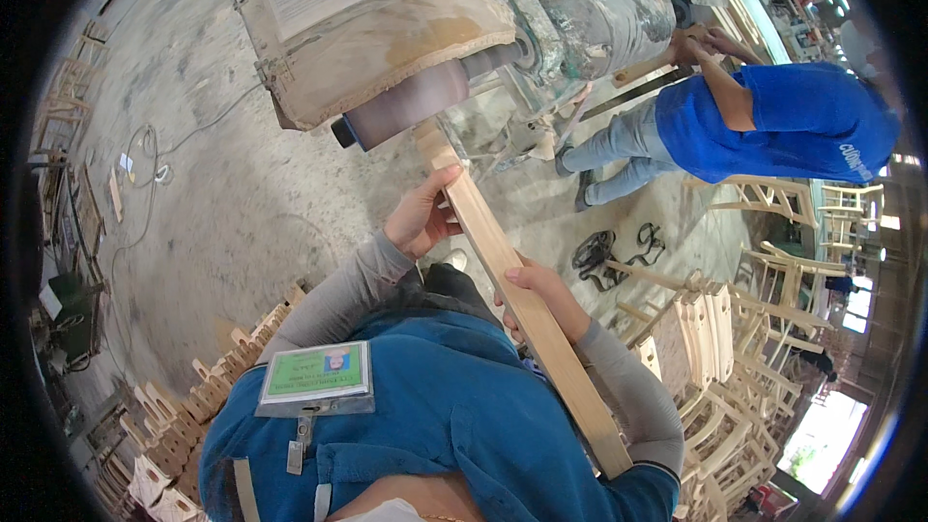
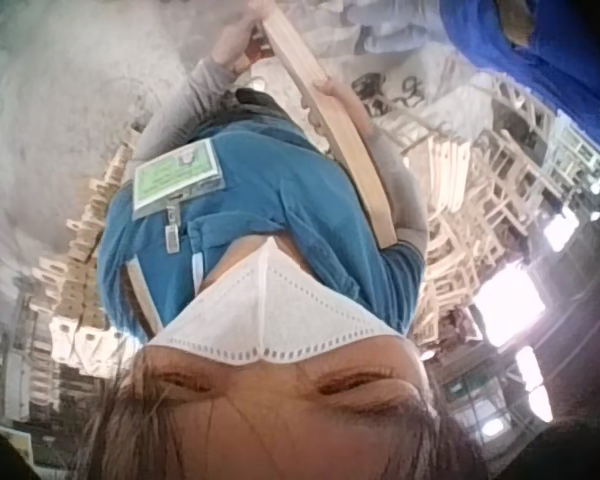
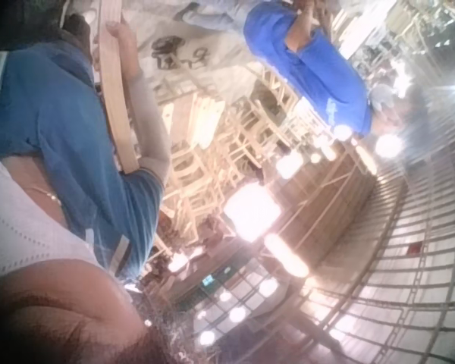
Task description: The person repeatedly sands the edges of a wooden chair part using a belt sander. They handle each piece one at a time, turning it over to smooth multiple sides, then place the finished part on a nearby stack.
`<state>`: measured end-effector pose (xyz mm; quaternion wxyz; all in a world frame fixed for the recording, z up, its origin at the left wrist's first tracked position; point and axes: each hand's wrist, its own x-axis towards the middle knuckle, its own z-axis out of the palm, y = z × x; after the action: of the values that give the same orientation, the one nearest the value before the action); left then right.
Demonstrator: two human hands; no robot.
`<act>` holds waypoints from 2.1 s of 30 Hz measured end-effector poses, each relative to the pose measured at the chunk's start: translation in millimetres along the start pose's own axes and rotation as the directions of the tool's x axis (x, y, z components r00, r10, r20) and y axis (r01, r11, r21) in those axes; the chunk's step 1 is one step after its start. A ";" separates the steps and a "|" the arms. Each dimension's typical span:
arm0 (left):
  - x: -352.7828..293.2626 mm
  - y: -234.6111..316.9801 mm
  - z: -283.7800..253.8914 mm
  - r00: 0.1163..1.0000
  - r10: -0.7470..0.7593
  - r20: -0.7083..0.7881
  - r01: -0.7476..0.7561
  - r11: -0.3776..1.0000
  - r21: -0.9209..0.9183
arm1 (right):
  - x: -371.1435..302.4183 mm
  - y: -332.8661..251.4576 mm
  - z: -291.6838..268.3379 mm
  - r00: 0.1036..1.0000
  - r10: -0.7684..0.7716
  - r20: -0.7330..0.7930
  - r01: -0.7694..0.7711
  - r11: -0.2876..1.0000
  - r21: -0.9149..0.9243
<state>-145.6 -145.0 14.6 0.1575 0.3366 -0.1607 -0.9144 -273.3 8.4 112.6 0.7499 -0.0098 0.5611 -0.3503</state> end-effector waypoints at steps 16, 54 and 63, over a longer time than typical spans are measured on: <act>27.1 21.5 -25.8 1.000 -0.001 -0.005 0.001 1.000 0.030 | 32.1 -19.2 11.5 1.000 0.004 -0.026 -0.004 1.000 0.016; -21.9 -30.8 53.2 0.975 0.206 0.084 -0.213 0.974 0.081 | -62.8 97.5 -93.9 0.908 -0.399 0.129 0.416 0.897 -0.152; -39.6 -46.1 51.4 0.964 0.258 0.069 -0.267 0.941 0.211 | -60.9 87.8 -95.5 0.928 -0.347 0.138 0.371 0.898 -0.236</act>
<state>-159.5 -78.2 55.7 0.2367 0.3090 -0.3064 -0.8687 -316.7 143.5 92.3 0.6899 -0.2267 0.5549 -0.4059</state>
